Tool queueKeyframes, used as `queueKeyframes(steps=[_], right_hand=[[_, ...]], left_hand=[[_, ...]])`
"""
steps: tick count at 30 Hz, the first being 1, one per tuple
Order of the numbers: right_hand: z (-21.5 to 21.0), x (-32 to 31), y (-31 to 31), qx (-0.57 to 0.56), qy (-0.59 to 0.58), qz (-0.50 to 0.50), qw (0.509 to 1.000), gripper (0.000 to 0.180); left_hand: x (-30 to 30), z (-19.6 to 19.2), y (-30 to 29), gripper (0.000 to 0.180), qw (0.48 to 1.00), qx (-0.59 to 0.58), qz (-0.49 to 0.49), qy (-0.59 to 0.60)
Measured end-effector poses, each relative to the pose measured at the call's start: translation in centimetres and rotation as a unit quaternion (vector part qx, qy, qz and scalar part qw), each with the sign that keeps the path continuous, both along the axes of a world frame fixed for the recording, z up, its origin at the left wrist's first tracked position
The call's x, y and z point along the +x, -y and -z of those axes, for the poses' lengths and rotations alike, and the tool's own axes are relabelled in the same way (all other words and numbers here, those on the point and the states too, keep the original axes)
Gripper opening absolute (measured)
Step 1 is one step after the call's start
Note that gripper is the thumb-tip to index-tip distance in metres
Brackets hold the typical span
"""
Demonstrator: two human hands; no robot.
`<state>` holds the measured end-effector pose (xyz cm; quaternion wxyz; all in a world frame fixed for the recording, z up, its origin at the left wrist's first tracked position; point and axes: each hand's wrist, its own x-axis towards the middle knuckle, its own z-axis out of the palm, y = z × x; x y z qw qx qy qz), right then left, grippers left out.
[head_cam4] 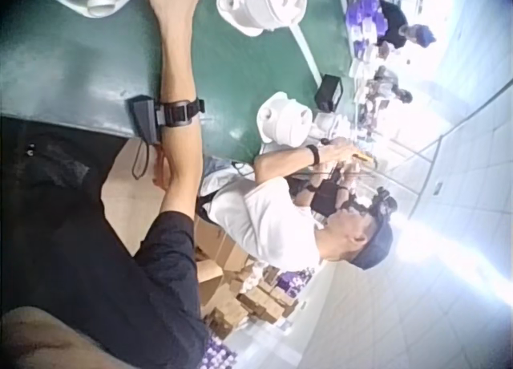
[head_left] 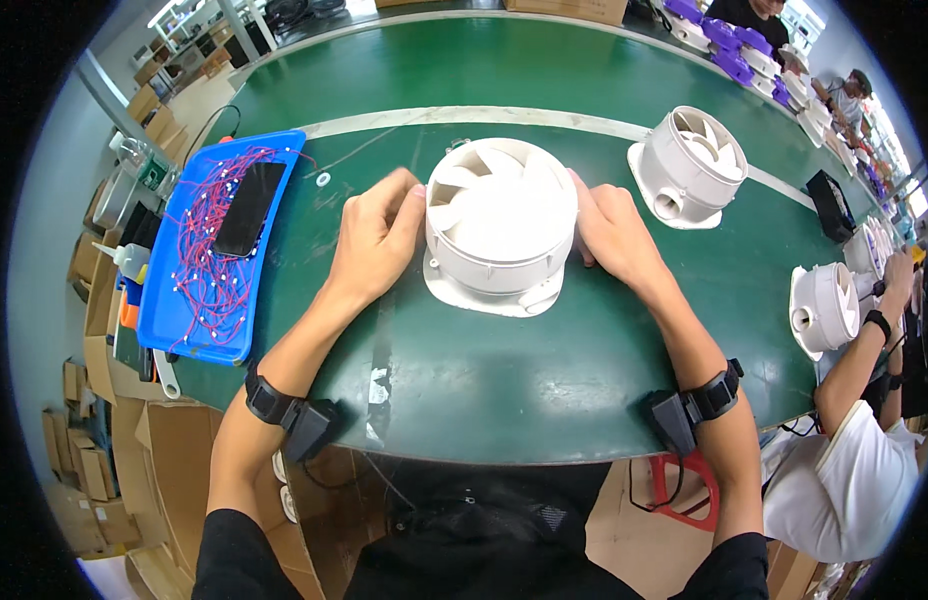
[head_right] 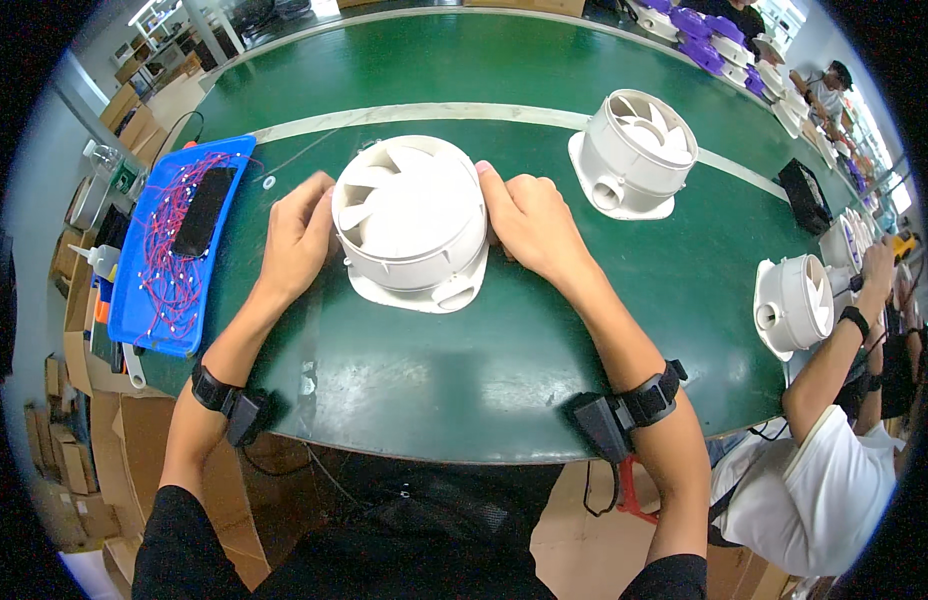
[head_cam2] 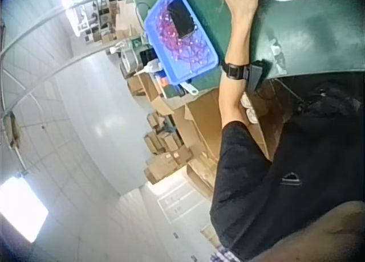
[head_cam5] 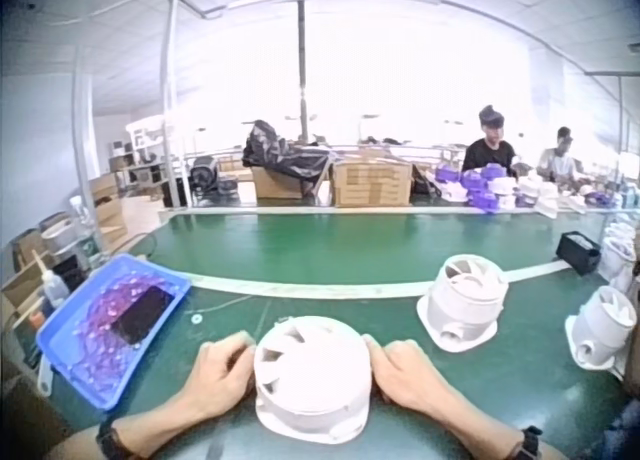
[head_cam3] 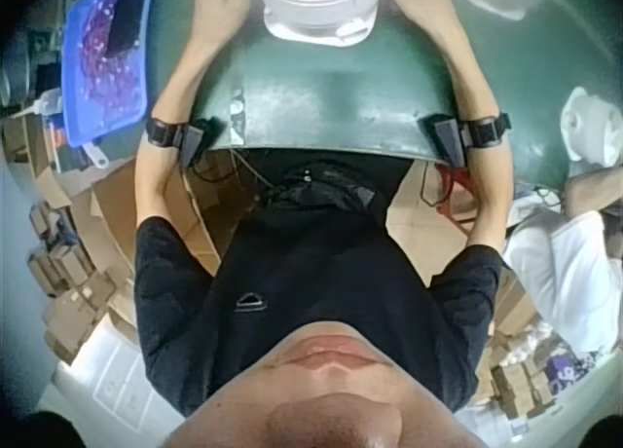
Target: The person assembles white plastic fan units by hand on a green workbench. They pick up fan housings and motors, align the components, and press them together to form complete units. The person repeatedly handles the units, rotating them to check the assembly, and places finished units into a cardboard box.
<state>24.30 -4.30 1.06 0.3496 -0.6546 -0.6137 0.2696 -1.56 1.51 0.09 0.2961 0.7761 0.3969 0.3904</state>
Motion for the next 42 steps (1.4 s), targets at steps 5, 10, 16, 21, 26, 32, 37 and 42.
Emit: queueKeyframes(steps=[5, 10, 16, 21, 26, 32, 37, 42], right_hand=[[0.0, -0.3, -0.1, 0.049, -0.035, -0.029, 0.998, 0.050], [1.5, -0.1, -0.6, 0.165, -0.070, -0.072, 0.981, 0.029], [1.3, -0.6, -0.5, 0.176, -0.084, -0.082, 0.977, 0.028], [1.4, -0.3, -0.5, 0.201, -0.093, -0.077, 0.972, 0.026], [1.3, -0.4, -0.3, 0.197, -0.147, -0.062, 0.967, 0.020], [1.0, -0.5, -0.4, 0.276, -0.129, 0.013, 0.953, 0.021], [-3.7, 0.6, 0.7, 0.414, -0.186, 0.035, 0.890, 0.018], [-5.5, -2.1, 3.7, 0.544, -0.024, -0.164, 0.822, 0.010]], left_hand=[[-0.9, -0.3, -1.5, 0.047, 0.979, -0.003, 0.174, 0.111], [-2.0, -0.5, -2.2, 0.099, 0.948, -0.072, 0.310, -0.014], [-1.2, -0.8, -0.7, 0.121, 0.967, -0.028, 0.244, -0.061], [-0.7, -0.4, -1.0, 0.122, 0.975, -0.048, 0.217, -0.011], [-0.9, 0.3, -1.5, 0.117, 0.956, -0.128, 0.239, 0.113], [-0.2, 0.0, -0.9, 0.123, 0.966, -0.091, 0.240, 0.042], [0.0, 0.4, -0.7, 0.125, 0.980, -0.028, 0.198, -0.001], [0.8, 0.5, 0.1, 0.125, 0.974, -0.045, 0.220, 0.026]])
